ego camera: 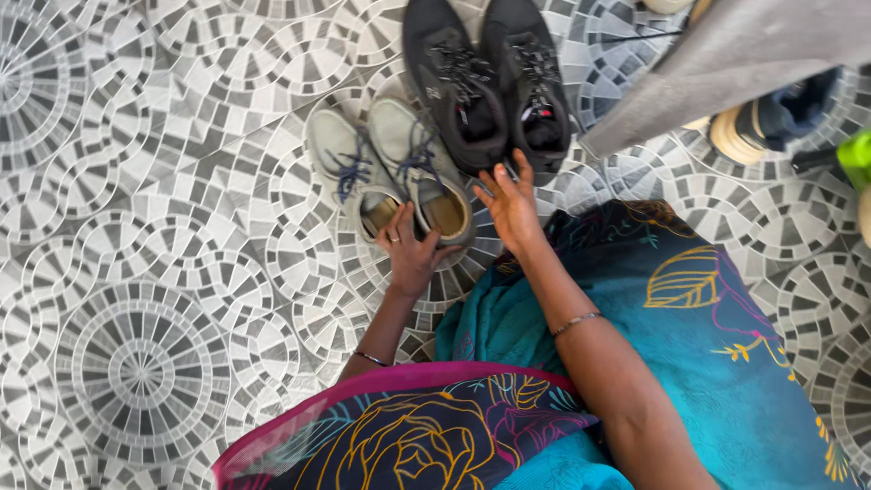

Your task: The person removes several pairs of shoes from a green plastic shoe rack and places them on the floor. Then the person disassembles the shoe rack by removing the shelves and the vertical support poles, leaving the rack components on the floor.

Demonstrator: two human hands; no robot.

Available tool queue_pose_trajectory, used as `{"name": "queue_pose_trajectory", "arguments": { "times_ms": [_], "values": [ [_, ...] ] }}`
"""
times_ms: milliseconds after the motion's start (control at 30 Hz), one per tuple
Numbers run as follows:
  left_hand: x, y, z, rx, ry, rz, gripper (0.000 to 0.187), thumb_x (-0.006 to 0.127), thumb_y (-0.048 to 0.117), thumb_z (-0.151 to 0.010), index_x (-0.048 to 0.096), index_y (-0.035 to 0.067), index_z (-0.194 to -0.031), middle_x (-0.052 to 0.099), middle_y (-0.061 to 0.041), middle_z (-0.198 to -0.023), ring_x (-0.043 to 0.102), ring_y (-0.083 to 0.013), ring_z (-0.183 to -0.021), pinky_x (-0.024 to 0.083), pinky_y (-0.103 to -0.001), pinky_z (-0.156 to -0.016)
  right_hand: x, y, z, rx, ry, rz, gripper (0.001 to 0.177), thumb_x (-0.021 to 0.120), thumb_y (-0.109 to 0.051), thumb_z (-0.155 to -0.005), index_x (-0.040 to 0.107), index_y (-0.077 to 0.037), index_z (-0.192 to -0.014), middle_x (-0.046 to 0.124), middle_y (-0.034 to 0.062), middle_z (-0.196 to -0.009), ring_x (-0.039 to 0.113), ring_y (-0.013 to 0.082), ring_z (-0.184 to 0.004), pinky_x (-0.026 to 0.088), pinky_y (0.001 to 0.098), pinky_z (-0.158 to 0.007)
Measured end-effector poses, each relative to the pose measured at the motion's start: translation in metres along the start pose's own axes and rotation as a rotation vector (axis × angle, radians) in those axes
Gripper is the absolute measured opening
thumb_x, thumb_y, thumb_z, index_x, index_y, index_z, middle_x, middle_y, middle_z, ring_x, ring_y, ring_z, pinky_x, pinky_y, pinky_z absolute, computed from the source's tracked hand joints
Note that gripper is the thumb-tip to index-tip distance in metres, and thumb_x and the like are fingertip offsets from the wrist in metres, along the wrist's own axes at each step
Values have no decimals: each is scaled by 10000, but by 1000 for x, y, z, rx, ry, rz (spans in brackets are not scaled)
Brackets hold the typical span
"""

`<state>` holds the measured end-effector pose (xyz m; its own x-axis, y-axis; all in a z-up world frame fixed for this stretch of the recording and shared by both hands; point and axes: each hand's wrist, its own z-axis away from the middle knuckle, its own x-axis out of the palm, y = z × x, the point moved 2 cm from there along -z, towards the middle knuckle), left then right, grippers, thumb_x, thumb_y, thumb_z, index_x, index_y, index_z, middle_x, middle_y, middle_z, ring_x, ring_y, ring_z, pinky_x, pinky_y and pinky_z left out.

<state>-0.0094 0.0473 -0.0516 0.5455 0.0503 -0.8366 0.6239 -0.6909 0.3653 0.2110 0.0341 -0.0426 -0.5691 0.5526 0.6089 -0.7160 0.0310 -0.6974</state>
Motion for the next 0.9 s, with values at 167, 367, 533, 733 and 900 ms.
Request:
{"name": "queue_pose_trajectory", "arguments": {
  "times_ms": [167, 367, 533, 733, 900],
  "values": [
    [14, -23, -33, 69, 23, 36, 475, 891, 462, -763, 644, 123, -988, 394, -308, -1518, 376, -452, -1419, 286, -599, -1036, -20, -24, -4, -10, 121, 513, 712, 697, -236, -974, 309, -182, -1569, 499, 85, -1443, 569, 234, -1279, 520, 393, -960],
    [7, -41, -61, 72, -41, 6, 494, 912, 407, -770, 651, 100, -1055, 371, -346, -1553, 383, -462, -1393, 279, -616, -1052, -49, -10, -18, -221, 450, 373, 494, 758, -49, -874, 465, -21, -1271, 540, 209, -1215, 584, 258, -994, 508, 405, -752],
    [8, -14, -63, -67, -34, -124, 503, 884, 348, -803, 647, 93, -1166, 380, -321, -1540, 297, -536, -1442, 162, -712, -1077, -67, 7, -43, -469, 501, 138, 713, 785, -7, -771, 358, -87, -1336, 635, 144, -1222, 648, 188, -1055, 542, 292, -841],
    [36, 82, -60, 55, -1, 198, 569, 734, 373, -938, 539, 18, -1338, 411, -247, -1509, 326, -459, -1457, 243, -607, -1171, -29, -19, -26, -176, 379, 207, 836, 790, -189, -855, 298, -73, -1521, 597, 127, -1267, 593, 215, -1119, 504, 337, -862],
    [39, 190, -86, -35, -138, 1017, 497, 496, 367, -1107, 491, -20, -1418, 461, -243, -1518, 434, -400, -1444, 330, -483, -1214, -28, -93, 103, -445, 135, 353, 682, 668, -178, -973, 352, -51, -1563, 527, 104, -1431, 494, 191, -1326, 411, 344, -1085]
  ]
}}
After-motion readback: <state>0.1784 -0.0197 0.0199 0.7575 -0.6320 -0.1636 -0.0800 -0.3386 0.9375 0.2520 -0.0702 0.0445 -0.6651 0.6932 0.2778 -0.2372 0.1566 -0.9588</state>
